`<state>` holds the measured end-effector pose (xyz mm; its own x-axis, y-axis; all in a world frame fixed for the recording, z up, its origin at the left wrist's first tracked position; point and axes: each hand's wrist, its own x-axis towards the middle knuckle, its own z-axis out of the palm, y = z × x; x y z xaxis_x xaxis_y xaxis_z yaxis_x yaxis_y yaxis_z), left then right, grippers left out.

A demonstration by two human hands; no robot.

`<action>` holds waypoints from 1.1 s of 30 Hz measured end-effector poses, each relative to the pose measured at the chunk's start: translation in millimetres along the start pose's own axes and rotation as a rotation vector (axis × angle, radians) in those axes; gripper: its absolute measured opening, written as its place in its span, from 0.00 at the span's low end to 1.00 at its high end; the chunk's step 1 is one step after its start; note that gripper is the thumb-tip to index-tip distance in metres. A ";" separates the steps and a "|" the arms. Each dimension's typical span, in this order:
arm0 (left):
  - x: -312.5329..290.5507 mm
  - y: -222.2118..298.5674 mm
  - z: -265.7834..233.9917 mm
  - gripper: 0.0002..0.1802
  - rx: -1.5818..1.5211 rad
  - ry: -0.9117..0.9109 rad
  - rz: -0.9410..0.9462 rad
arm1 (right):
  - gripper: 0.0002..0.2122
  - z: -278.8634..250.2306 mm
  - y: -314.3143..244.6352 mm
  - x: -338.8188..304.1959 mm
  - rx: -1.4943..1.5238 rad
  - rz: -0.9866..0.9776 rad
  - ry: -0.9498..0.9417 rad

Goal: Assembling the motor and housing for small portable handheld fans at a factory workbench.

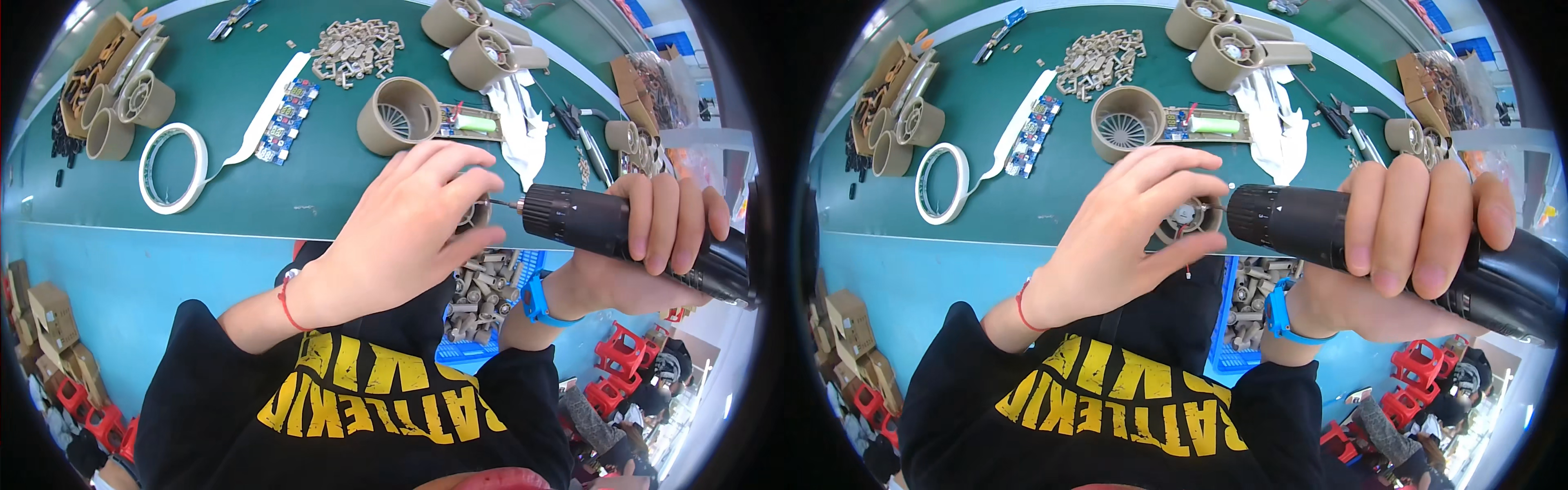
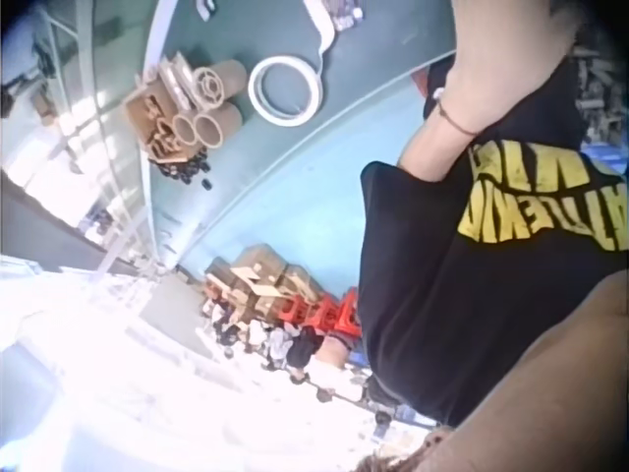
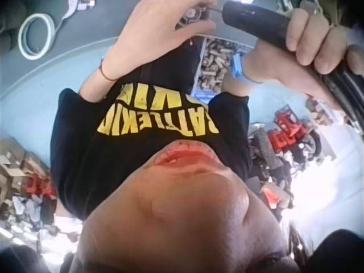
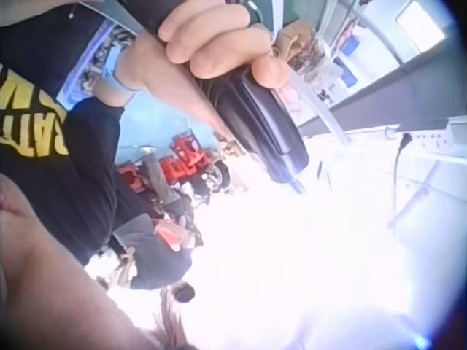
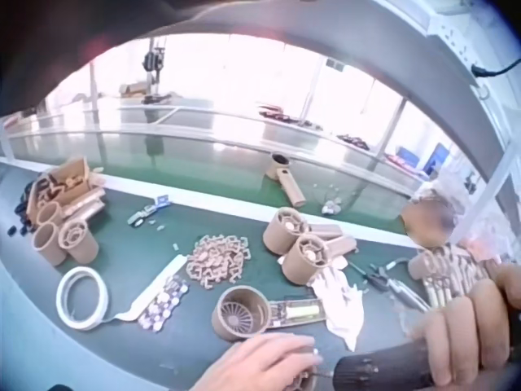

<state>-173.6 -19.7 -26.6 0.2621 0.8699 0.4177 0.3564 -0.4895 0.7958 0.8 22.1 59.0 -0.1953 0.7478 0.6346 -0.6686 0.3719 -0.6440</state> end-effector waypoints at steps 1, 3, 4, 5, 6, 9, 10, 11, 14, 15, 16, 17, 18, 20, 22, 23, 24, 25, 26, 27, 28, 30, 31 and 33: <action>3.2 1.0 1.0 0.17 0.118 0.006 0.068 | 0.20 -1.8 -2.1 -1.3 0.026 -0.032 0.022; 10.8 1.1 6.2 0.11 0.151 0.003 0.086 | 0.18 -6.7 -6.6 -2.4 0.026 -0.059 0.042; 14.6 0.9 9.3 0.07 0.183 0.006 0.096 | 0.17 -9.1 -9.0 -3.2 0.030 -0.077 0.058; 17.6 -0.5 11.8 0.07 0.185 -0.003 0.105 | 0.17 -11.0 -10.4 -4.6 0.027 -0.088 0.064; 20.5 -2.3 14.7 0.05 0.211 0.007 0.114 | 0.16 -13.2 -12.2 -6.2 0.015 -0.115 0.094; 32.4 -4.7 18.2 0.04 0.269 -0.042 0.121 | 0.27 -31.8 -24.2 -13.2 -0.027 -0.156 0.118; 36.2 -4.2 19.0 0.04 0.301 -0.090 0.110 | 0.38 -39.2 -28.8 -16.3 -0.054 -0.159 0.104; 40.5 -1.7 20.2 0.04 0.298 -0.103 0.118 | 0.38 -43.0 -31.8 -19.6 -0.061 -0.167 0.116; 52.2 5.2 26.1 0.06 0.492 -0.290 -0.018 | 0.36 -55.9 -40.6 -31.4 -0.201 -0.091 0.244; 55.9 5.6 28.9 0.07 0.554 -0.288 -0.017 | 0.36 -58.1 -41.6 -37.0 -0.204 -0.096 0.253; 59.4 6.1 31.8 0.07 0.615 -0.285 -0.016 | 0.36 -59.2 -43.0 -42.7 -0.199 -0.080 0.326; 62.3 6.0 34.0 0.07 0.616 -0.291 -0.012 | 0.36 -60.0 -43.8 -46.4 -0.189 -0.063 0.397; 65.2 6.0 36.1 0.07 0.675 -0.303 -0.013 | 0.36 -60.6 -45.3 -48.5 -0.189 -0.066 0.402; 72.1 6.8 40.0 0.07 0.732 -0.319 -0.010 | 0.30 -61.6 -49.5 -52.1 -0.241 -0.056 0.433; 78.7 7.8 42.8 0.07 0.802 -0.415 -0.046 | 0.28 -61.4 -54.1 -55.4 -0.269 -0.052 0.452; 79.9 7.2 44.1 0.07 0.800 -0.418 -0.043 | 0.27 -61.5 -57.3 -57.1 -0.248 -0.058 0.461; 80.5 6.6 44.9 0.08 0.786 -0.420 -0.056 | 0.27 -61.7 -59.9 -58.0 -0.226 -0.064 0.468; 81.0 6.0 45.0 0.09 0.773 -0.421 -0.070 | 0.27 -62.0 -61.9 -57.7 -0.226 -0.065 0.468; 81.4 5.8 44.7 0.09 0.774 -0.423 -0.067 | 0.27 -61.7 -64.6 -57.7 -0.233 -0.068 0.459; 81.4 5.3 43.1 0.10 0.748 -0.424 -0.086 | 0.27 -61.7 -66.9 -57.4 -0.238 -0.071 0.449; 80.7 4.9 40.3 0.11 0.724 -0.423 -0.107 | 0.27 -62.3 -68.2 -56.8 -0.237 -0.072 0.449; 75.0 4.8 30.9 0.11 0.703 -0.350 -0.047 | 0.29 -67.5 -69.9 -54.1 -0.224 -0.063 0.409; 70.6 6.0 23.1 0.11 0.682 -0.276 0.010 | 0.29 -71.6 -71.3 -51.5 -0.222 -0.065 0.406; 62.4 16.7 4.9 0.13 0.573 -0.360 -0.033 | 0.39 -82.1 -75.5 -48.5 -0.327 0.028 0.500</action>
<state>-146.9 26.2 10.6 0.4896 0.8596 0.1462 0.7626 -0.5034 0.4062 119.6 2.9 41.7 0.2049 0.8983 0.3886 -0.3966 0.4391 -0.8061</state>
